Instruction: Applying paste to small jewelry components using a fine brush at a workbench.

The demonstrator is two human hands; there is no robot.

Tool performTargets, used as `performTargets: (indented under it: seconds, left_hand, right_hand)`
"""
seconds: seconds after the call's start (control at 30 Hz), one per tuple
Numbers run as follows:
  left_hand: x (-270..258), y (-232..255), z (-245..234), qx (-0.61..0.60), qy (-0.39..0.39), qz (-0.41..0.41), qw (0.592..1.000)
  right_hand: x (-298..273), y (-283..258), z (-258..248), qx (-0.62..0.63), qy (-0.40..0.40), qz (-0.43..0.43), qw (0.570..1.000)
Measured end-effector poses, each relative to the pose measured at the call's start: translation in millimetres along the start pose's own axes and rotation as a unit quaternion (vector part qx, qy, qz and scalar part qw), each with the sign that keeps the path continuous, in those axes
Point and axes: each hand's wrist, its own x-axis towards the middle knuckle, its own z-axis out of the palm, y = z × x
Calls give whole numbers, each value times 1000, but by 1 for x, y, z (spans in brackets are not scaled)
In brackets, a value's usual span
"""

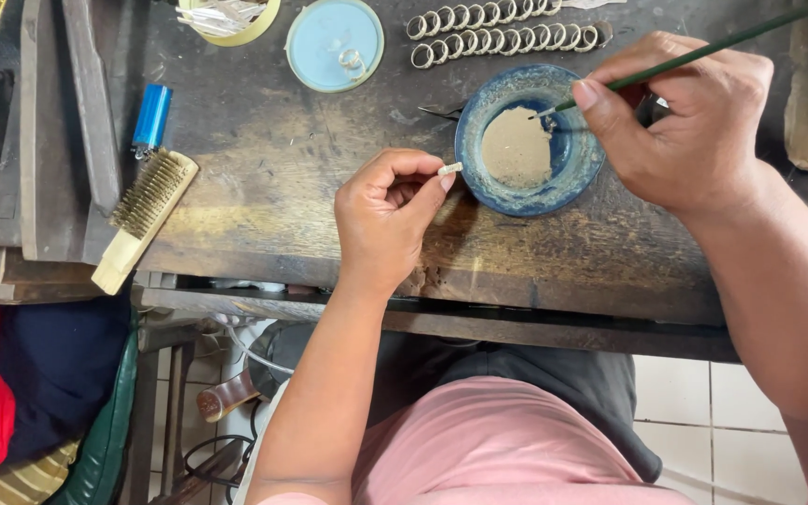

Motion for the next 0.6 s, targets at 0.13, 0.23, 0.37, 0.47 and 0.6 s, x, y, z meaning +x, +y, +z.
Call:
performTargets:
  seconds: [0.13,0.23,0.37,0.47,0.6]
  left_hand:
    - [1,2,0,6,-11,3,1000]
    - [0,2,1,-5,-9,-10,1000]
    - [1,2,1,-10,-8,-8,1000]
    - [0,3,1,-10,-10,-6,1000]
    - [0,5,1,-7,-15,4,1000]
  right_hand:
    - [2,0,0,16,3,0,1000]
    - [2,1,1,8,2,-4,1000]
    - [3,1,0,18,-1,-5,1000]
    - [3,0,1,23,-4,-5,1000]
    - [3,0,0,32,-2,-13,999]
